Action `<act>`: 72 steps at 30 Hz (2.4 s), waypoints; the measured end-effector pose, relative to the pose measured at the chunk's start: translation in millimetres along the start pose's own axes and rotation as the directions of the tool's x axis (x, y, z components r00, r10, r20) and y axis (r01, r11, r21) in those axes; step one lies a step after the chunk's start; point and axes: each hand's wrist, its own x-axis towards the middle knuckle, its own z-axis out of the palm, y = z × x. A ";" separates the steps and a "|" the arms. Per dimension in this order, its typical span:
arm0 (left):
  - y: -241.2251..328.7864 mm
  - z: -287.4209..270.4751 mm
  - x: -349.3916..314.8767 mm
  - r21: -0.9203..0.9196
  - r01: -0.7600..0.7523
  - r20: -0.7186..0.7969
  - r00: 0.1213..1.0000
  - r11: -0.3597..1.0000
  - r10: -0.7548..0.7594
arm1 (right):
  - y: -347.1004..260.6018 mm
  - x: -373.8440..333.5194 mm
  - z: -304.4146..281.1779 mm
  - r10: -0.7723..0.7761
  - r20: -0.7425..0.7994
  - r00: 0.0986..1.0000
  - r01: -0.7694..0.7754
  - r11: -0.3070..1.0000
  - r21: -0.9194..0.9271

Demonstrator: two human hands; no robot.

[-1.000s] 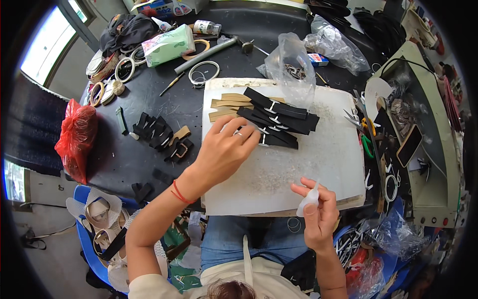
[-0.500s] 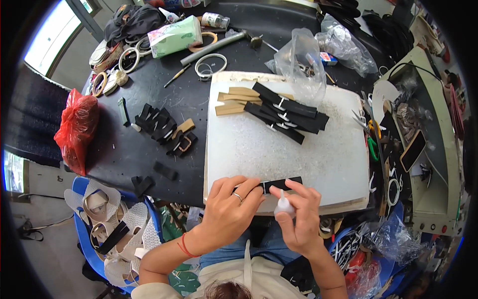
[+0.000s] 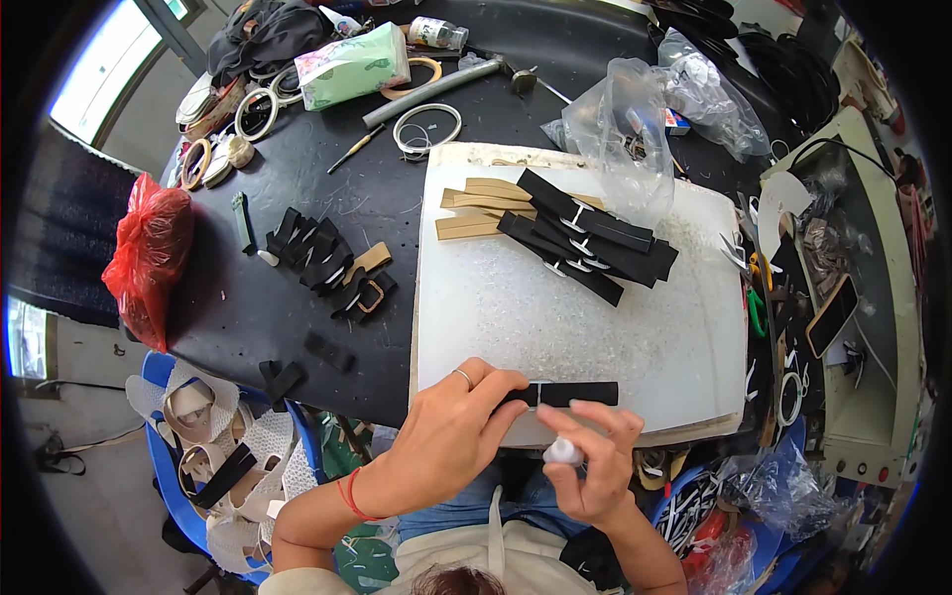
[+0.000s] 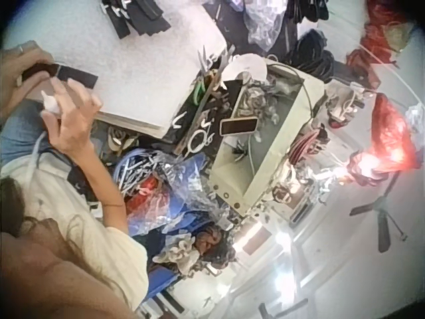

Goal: The person applies glue from a small white bottle to the back of black rectangular buckle pieces and presses them onto a white foam board. The person handles the buckle pieces one at a time, repeating the gluing and pressing process throughout the clip.

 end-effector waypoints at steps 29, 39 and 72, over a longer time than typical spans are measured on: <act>-12.1 -15.3 -19.2 0.176 -0.219 -0.035 0.973 0.960 0.229 | -6.9 -4.2 -29.8 0.307 -0.031 0.951 -0.288 0.919 0.270; -24.3 0.5 -32.5 0.084 -0.240 -0.142 0.958 0.967 0.250 | -18.1 17.6 -32.2 0.223 0.062 0.973 -0.221 0.975 -0.038; -6.8 32.4 -42.2 0.262 -0.338 -0.278 0.870 0.904 0.406 | -0.2 3.8 0.5 0.014 -0.032 0.999 -0.007 0.978 0.210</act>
